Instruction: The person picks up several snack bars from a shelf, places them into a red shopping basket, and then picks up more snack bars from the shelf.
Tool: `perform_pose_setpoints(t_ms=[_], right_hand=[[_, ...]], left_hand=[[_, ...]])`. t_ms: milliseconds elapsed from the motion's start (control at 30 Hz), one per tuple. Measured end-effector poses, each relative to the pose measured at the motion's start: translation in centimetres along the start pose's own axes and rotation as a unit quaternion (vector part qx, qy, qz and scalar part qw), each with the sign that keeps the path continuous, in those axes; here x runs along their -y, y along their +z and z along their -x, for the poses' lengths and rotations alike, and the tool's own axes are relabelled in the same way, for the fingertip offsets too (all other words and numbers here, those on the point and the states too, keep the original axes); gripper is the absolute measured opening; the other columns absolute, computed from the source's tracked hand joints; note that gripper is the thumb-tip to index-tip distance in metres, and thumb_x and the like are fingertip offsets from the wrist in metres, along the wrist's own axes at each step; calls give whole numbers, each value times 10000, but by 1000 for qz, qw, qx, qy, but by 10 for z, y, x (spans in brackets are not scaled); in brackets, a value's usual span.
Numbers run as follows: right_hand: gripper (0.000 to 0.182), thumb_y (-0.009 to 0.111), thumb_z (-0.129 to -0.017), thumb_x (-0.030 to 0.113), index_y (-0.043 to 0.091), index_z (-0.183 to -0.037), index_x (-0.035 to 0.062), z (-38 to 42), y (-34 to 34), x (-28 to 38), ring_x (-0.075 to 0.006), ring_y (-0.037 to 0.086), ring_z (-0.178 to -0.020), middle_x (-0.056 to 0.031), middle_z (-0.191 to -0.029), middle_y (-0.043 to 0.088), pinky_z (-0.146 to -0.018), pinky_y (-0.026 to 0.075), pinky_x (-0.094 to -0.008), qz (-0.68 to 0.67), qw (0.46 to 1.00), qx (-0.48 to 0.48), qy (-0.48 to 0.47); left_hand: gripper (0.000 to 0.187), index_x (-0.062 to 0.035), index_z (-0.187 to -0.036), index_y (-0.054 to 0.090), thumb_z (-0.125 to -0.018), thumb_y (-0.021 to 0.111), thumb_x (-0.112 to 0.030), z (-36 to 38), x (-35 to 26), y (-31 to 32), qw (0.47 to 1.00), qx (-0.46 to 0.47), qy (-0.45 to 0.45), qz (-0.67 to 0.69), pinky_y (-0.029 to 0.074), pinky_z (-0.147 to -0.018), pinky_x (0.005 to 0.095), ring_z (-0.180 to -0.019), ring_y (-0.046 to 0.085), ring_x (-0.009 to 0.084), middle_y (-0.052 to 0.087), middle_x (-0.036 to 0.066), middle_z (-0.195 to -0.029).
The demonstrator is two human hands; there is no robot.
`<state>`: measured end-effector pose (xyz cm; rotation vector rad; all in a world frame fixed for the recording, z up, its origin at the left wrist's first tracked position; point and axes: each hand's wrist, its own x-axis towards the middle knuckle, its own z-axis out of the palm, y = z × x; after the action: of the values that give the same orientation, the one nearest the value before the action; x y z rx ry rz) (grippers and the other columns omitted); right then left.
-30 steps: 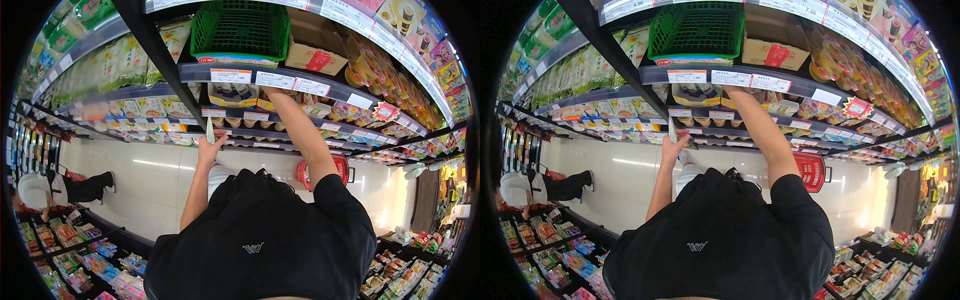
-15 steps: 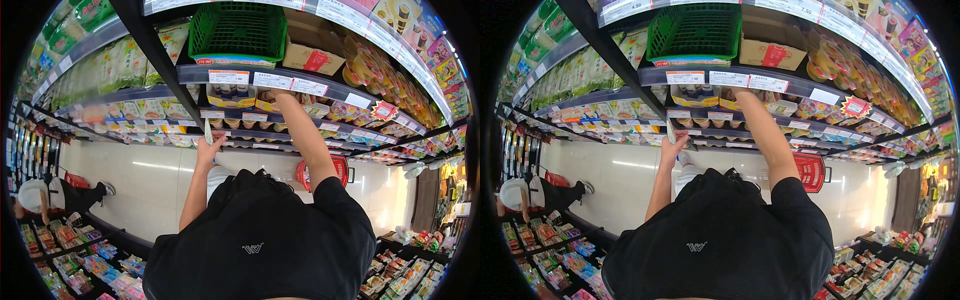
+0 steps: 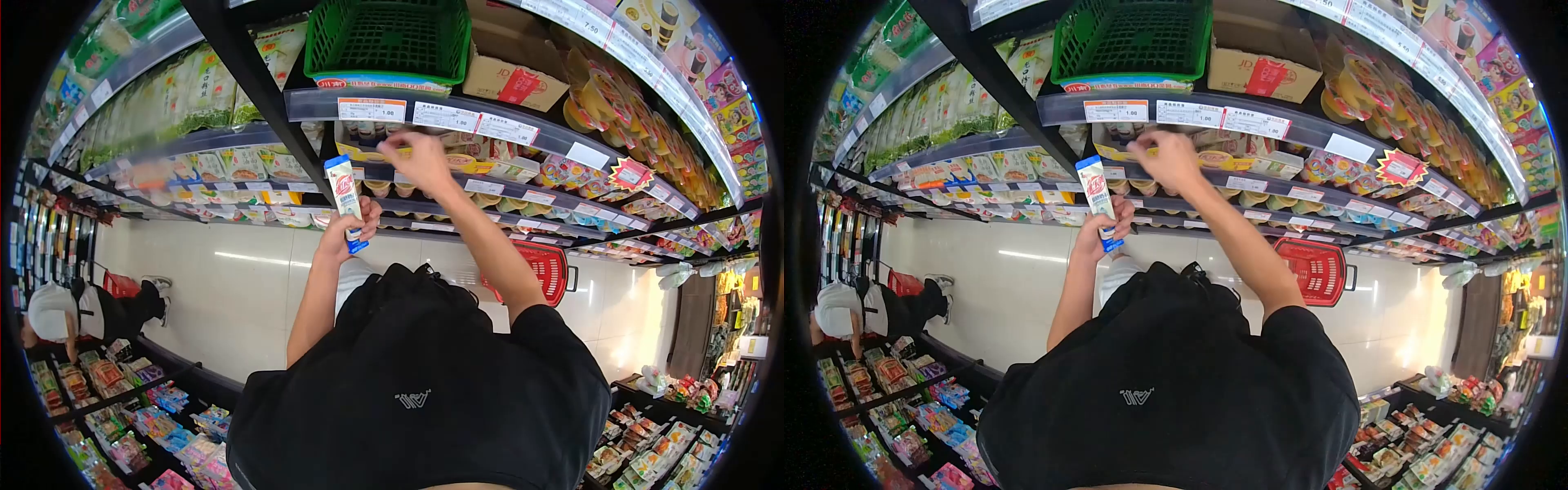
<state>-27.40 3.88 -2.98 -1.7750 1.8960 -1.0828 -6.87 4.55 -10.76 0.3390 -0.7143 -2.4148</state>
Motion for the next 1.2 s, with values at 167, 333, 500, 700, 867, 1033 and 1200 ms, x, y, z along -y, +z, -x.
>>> perform_pose_setpoints(t_ms=[167, 333, 500, 700, 867, 1033, 1200], right_hand=[[304, 708, -784, 219, 646, -938, -36, 32, 35, -6, -75, 547, -628, -45, -724, 634, -575, 456, -239, -358, 906, 220, 54], [221, 705, -793, 182, 661, -833, -31, 35, 24, -6, -44, 509, -578, -3, -627, 584, -504, 422, -228, -374, 920, 90, 67], [215, 708, -787, 184, 660, -794, -25, 29, 12, -28, -40, 494, -522, -24, -626, 593, -449, 361, -194, -360, 922, 38, 138], [238, 682, -804, 224, 635, -859, -2, 35, 5, -27, -95, 585, -575, -69, -703, 638, -471, 391, -194, -506, 822, 117, 233], [257, 651, -819, 241, 624, -890, -5, 40, 10, -21, -128, 627, -643, -98, -788, 665, -493, 423, -199, -569, 767, 138, 262], [260, 664, -807, 227, 625, -893, -16, 32, -1, -24, -126, 620, -634, -115, -790, 664, -518, 444, -206, -563, 776, 155, 238], [254, 625, -837, 209, 615, -942, -22, 9, -22, -27, -162, 639, -709, -135, -848, 674, -591, 454, -231, -548, 799, 72, 236]], left_hand=[[403, -51, -994, 438, -604, 535, -63, -2, 7, 13, 992, 41, -109, 45, 352, -531, 251, -617, 395, 135, 418, 80, -823], [254, -17, -1043, 503, -877, 545, -204, -5, 18, 15, 978, -23, -19, -205, 472, -643, 287, -795, 609, 190, 616, 148, -928], [313, 15, -1012, 543, -914, 521, -281, -1, 11, 31, 923, -91, -9, -374, 460, -534, 241, -624, 604, 145, 648, 136, -801], [367, 40, -958, 576, -931, 483, -314, 11, -17, 74, 908, -132, -73, -390, 409, -435, 209, -484, 569, 128, 639, 137, -661], [359, 53, -948, 594, -931, 487, -289, 18, -29, 94, 916, -122, -89, -372, 358, -384, 213, -458, 563, 122, 633, 151, -628], [362, 41, -1004, 599, -934, 481, -294, 18, -30, 91, 912, -127, -106, -374, 325, -392, 195, -435, 527, 90, 579, 79, -548], [348, 32, -975, 614, -929, 489, -289, 13, -32, 99, 926, -139, -43, -349, 287, -397, 191, -401, 443, 66, 533, 39, -510]])
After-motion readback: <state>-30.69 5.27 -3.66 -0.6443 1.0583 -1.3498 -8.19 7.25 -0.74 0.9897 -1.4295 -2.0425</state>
